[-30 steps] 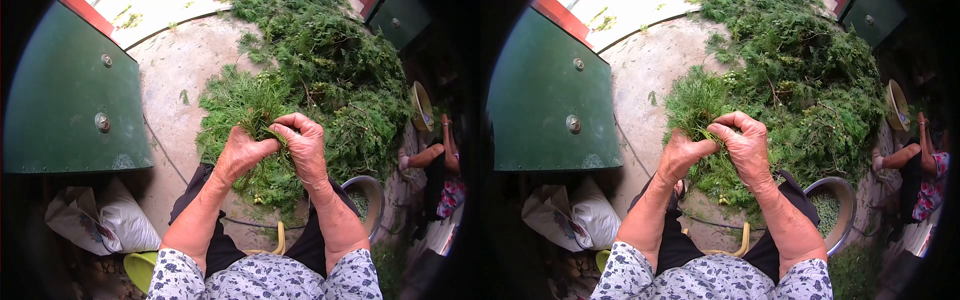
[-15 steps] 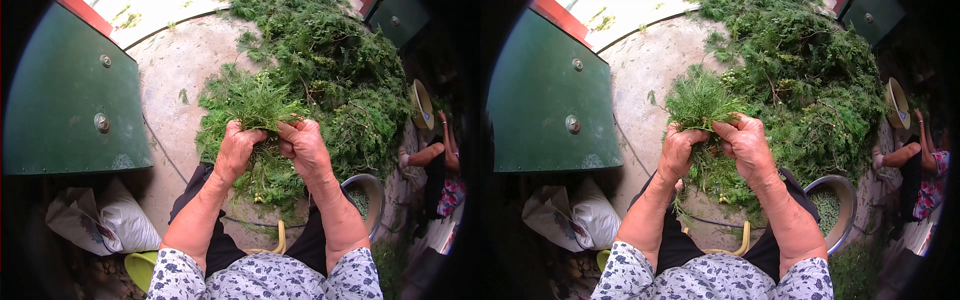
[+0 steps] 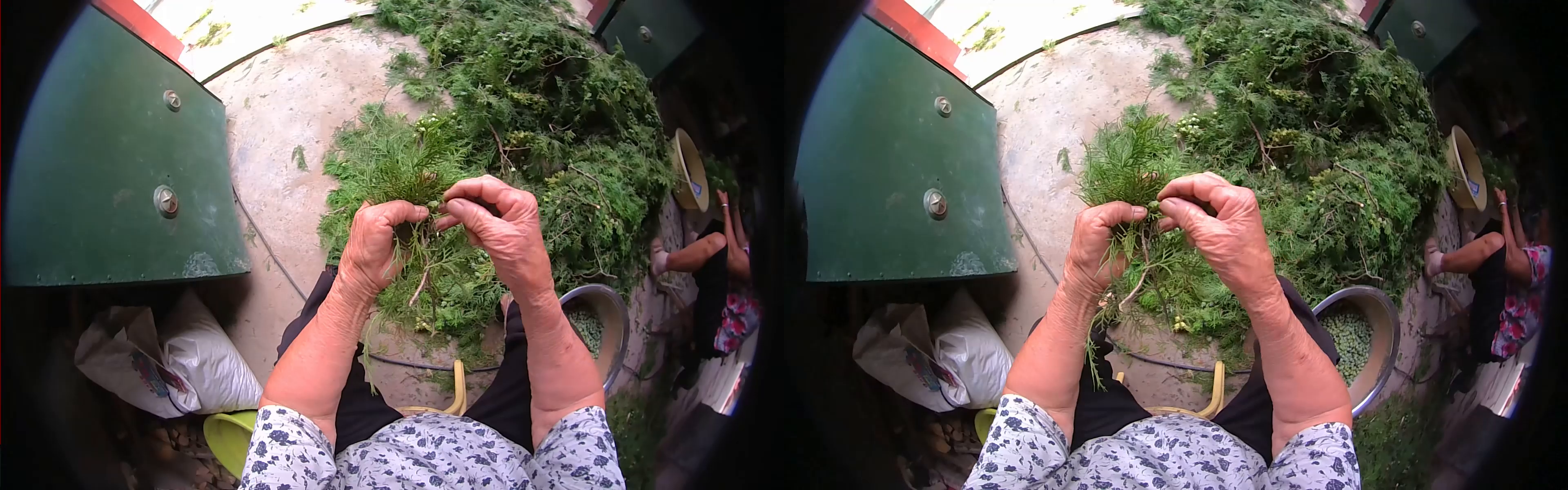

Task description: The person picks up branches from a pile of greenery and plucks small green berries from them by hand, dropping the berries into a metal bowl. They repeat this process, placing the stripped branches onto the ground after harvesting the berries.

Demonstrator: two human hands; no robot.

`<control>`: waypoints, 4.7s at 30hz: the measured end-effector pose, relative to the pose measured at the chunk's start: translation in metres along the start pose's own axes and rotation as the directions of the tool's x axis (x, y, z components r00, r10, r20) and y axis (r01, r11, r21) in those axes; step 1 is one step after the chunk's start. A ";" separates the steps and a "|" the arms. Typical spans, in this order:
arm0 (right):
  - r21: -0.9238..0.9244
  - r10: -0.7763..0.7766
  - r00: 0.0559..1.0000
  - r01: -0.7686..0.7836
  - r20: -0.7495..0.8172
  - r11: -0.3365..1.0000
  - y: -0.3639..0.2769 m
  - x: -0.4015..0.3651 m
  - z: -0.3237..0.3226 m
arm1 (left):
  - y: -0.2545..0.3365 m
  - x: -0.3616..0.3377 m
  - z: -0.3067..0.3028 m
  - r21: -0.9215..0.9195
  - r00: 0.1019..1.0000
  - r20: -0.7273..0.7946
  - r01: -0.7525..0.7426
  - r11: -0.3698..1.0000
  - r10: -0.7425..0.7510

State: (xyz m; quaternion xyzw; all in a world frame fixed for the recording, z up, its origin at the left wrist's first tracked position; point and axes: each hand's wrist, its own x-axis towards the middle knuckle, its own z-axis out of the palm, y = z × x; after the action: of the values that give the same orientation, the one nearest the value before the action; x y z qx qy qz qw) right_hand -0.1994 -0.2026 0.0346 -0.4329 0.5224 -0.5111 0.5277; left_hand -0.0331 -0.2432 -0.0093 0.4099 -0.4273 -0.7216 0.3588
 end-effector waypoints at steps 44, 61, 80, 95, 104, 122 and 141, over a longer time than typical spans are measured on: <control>-0.062 0.281 0.792 -0.371 -0.541 0.926 0.062 -0.137 -0.211 | 0.022 -0.002 -0.020 -0.841 0.965 0.188 0.061 0.537 0.185; -0.725 -0.006 0.732 -0.674 -0.682 0.146 0.122 -0.258 -0.268 | 0.021 -0.035 0.016 -0.595 0.998 0.057 0.021 0.803 0.016; -0.043 -0.174 0.886 0.172 -0.430 0.984 0.053 -0.154 0.026 | -0.052 -0.153 0.006 -0.761 0.997 0.062 0.012 0.648 0.055; 0.531 0.387 0.918 -0.369 0.081 0.763 0.068 -0.195 0.075 | -0.067 -0.170 0.003 -0.745 0.997 -0.063 -0.079 0.662 0.048; -0.045 -0.123 0.953 0.115 -0.277 0.992 0.082 -0.190 0.075 | -0.087 -0.166 0.009 -0.446 0.961 -0.277 -0.119 0.887 -0.011; -0.400 -0.198 0.975 0.141 -0.103 0.905 0.086 -0.189 0.061 | -0.086 -0.167 0.010 -0.211 0.995 -0.086 0.031 0.977 -0.050; -0.491 -0.438 0.887 0.319 -0.146 0.811 0.077 -0.184 0.052 | -0.094 -0.169 0.014 -0.044 0.999 -0.021 -0.045 0.998 0.044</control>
State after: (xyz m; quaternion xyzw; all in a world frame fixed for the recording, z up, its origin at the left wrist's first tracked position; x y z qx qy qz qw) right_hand -0.1286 -0.0167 -0.0177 -0.5712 0.5920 -0.5210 0.2277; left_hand 0.0070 -0.0566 -0.0427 0.3994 -0.4168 -0.7185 0.3880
